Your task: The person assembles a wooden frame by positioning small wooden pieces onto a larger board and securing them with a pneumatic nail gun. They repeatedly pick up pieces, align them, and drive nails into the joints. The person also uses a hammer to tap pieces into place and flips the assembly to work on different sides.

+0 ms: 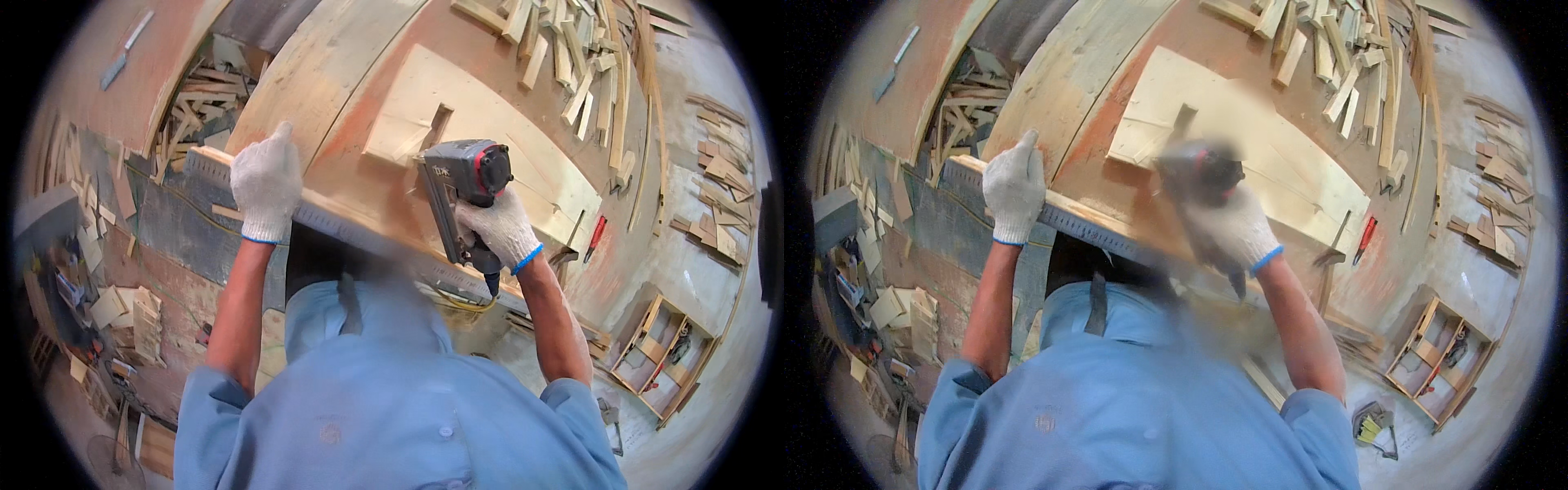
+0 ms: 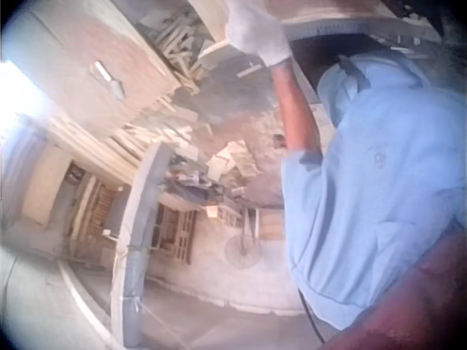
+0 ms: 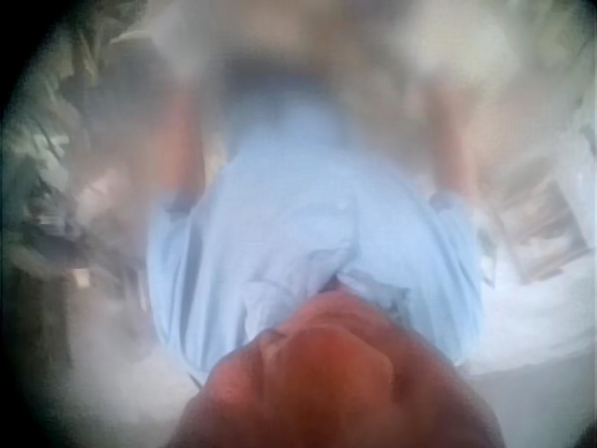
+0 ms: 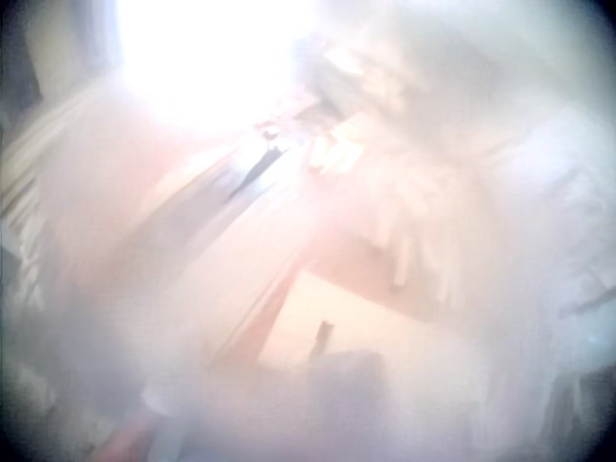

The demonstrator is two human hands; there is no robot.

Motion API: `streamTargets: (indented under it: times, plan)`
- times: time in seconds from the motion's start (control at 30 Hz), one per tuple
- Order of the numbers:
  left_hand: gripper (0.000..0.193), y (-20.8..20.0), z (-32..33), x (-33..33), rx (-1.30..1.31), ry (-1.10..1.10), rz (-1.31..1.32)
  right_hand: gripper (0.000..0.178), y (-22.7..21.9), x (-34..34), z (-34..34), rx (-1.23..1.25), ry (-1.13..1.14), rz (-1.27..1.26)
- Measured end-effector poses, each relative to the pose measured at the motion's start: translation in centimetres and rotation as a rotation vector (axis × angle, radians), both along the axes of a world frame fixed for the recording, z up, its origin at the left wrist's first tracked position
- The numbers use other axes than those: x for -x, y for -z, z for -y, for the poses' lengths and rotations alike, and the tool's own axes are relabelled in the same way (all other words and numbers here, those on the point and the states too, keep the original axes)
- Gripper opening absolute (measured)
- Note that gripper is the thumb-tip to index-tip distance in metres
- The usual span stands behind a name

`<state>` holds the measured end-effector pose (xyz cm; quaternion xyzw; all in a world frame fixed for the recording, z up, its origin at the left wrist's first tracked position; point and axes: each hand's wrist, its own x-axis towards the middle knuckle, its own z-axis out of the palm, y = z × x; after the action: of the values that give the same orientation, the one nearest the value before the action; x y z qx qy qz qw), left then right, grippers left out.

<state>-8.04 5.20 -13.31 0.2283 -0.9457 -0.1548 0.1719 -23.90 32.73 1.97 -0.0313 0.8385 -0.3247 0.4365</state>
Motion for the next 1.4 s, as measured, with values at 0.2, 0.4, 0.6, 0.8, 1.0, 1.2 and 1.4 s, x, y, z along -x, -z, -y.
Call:
streamTargets:
  times: [0.2, 0.4, 0.6, 0.8, 1.0, 1.2, 1.4]
  plan:
    - [0.043, -1.1, -5.7, 8.0, -0.148, 0.039, -0.198, 0.016, 0.3, 3.6, -3.1, 0.014, 0.158, -0.109]
    - [0.054, 3.0, -8.5, 16.0, -0.133, 0.041, -0.145, 0.016, 3.1, 6.7, -3.0, 0.001, 0.203, -0.062]
    - [0.060, 4.4, -8.4, 16.2, -0.116, 0.060, -0.089, 0.016, 2.2, 6.0, -3.1, -0.088, 0.061, -0.127]
    - [0.060, 4.6, -8.4, 16.3, -0.100, 0.074, -0.059, 0.033, 1.8, 5.0, -3.7, -0.092, 0.064, -0.053]
    - [0.059, 4.5, -8.5, 16.3, -0.103, 0.065, -0.070, 0.029, 1.0, 2.4, -3.1, -0.134, 0.001, -0.094]
    - [0.059, 4.4, -8.5, 16.2, -0.093, 0.071, -0.075, 0.016, 0.0, 1.0, -3.6, -0.157, -0.013, -0.060]
    - [0.056, 4.3, -8.2, 16.4, -0.115, 0.094, -0.108, 0.022, 0.2, 0.9, -3.8, -0.114, -0.066, -0.064]
